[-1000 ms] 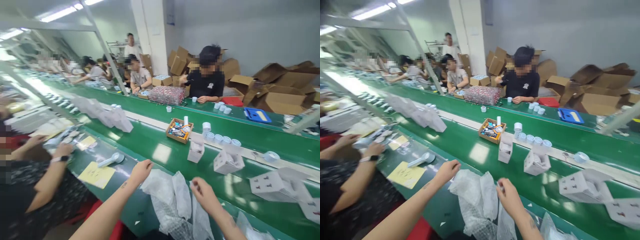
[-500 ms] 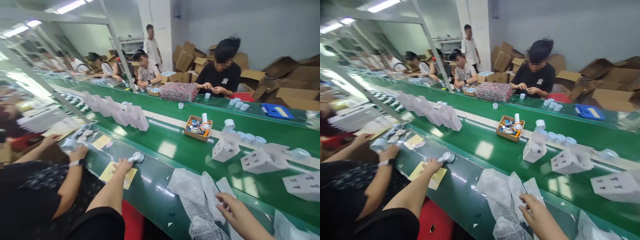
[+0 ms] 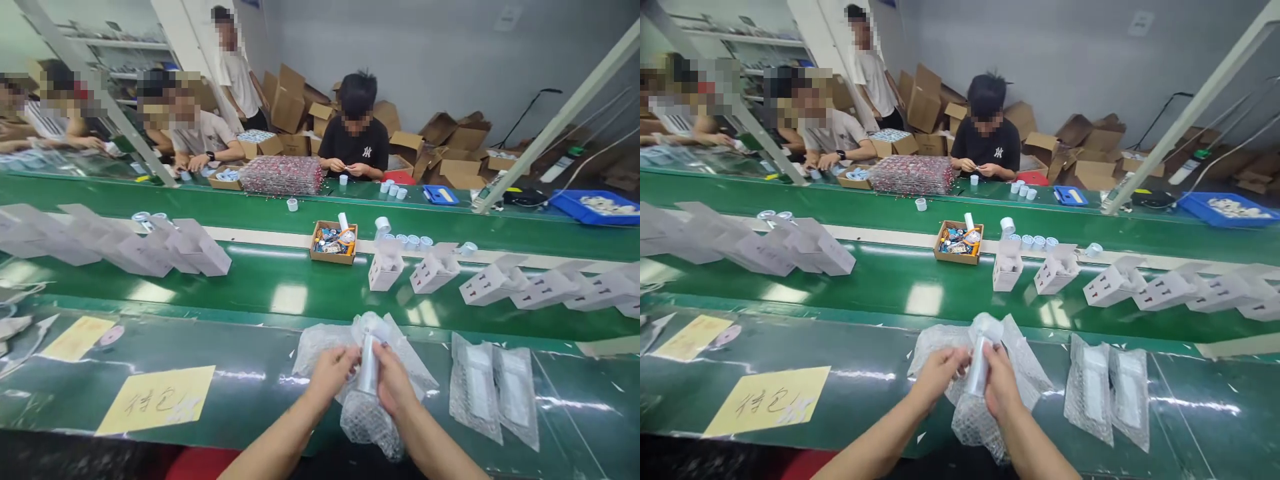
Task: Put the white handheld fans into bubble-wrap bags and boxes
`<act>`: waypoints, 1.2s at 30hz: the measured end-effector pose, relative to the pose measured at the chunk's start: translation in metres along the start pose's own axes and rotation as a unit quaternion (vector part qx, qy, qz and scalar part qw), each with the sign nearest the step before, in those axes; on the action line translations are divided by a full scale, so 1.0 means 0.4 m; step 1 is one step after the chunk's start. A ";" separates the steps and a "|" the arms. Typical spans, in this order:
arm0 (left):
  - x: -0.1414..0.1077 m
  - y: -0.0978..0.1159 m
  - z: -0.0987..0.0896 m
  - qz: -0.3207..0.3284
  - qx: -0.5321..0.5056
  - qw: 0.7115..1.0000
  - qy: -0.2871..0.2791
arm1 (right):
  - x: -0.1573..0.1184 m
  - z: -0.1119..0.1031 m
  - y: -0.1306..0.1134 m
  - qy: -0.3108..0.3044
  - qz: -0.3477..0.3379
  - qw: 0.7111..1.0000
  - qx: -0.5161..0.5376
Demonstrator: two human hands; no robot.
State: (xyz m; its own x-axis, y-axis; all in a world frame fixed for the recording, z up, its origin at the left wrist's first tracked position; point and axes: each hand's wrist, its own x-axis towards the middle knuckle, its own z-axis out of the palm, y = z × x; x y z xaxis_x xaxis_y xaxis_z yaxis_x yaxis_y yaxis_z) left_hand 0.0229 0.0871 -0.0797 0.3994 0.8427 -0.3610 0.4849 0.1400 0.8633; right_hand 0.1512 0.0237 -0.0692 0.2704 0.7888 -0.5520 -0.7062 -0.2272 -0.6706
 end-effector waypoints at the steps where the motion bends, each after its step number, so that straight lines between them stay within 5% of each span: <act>1: 0.036 0.030 0.003 -0.008 0.072 0.997 0.015 | -0.001 -0.023 -0.025 0.024 -0.017 1.000 0.000; 3: 0.120 0.079 -0.012 -0.034 0.186 0.981 0.041 | -0.016 -0.078 -0.077 0.030 -0.018 0.999 -0.005; 6: 0.226 0.123 -0.015 -0.050 0.226 0.973 0.014 | -0.055 -0.156 -0.130 -0.007 0.012 1.000 -0.003; 9: 0.258 0.142 0.027 -0.044 0.229 0.972 -0.017 | -0.091 -0.203 -0.148 -0.028 0.048 0.998 0.019; 14: 0.167 0.186 0.082 0.017 0.194 0.981 -0.023 | -0.115 -0.207 -0.172 -0.122 0.085 0.988 0.046; 17: 0.075 0.220 0.091 0.051 0.024 0.993 -0.108 | -0.108 -0.185 -0.196 -0.232 0.101 0.967 0.016; 20: 0.004 0.238 0.098 0.009 -0.173 0.965 -0.194 | -0.100 -0.172 -0.214 -0.291 0.112 0.950 -0.004; 24: -0.026 0.232 0.105 -0.088 -0.306 0.944 -0.088 | -0.105 -0.185 -0.216 -0.275 0.115 0.953 -0.052; 26: -0.028 0.228 0.103 -0.075 -0.344 0.936 -0.019 | -0.112 -0.199 -0.208 -0.232 0.121 0.962 -0.083; 30: -0.043 0.235 0.094 0.064 -0.218 0.973 0.039 | -0.137 -0.232 -0.199 -0.175 0.106 0.976 -0.081; 33: -0.064 0.245 0.100 0.096 -0.094 0.989 0.059 | -0.160 -0.250 -0.206 -0.271 0.086 0.958 -0.039; 36: -0.086 0.242 0.124 0.063 -0.127 0.990 0.013 | -0.168 -0.251 -0.210 -0.352 0.080 0.932 -0.021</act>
State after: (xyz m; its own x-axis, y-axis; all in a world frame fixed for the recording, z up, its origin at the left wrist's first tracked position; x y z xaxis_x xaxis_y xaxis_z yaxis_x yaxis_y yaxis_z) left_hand 0.0946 0.0460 -0.0011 0.4219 0.8746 -0.2388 0.2197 0.1569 0.9629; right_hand 0.2580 -0.0677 -0.0255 -0.3436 0.9188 -0.1945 -0.6707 -0.3850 -0.6339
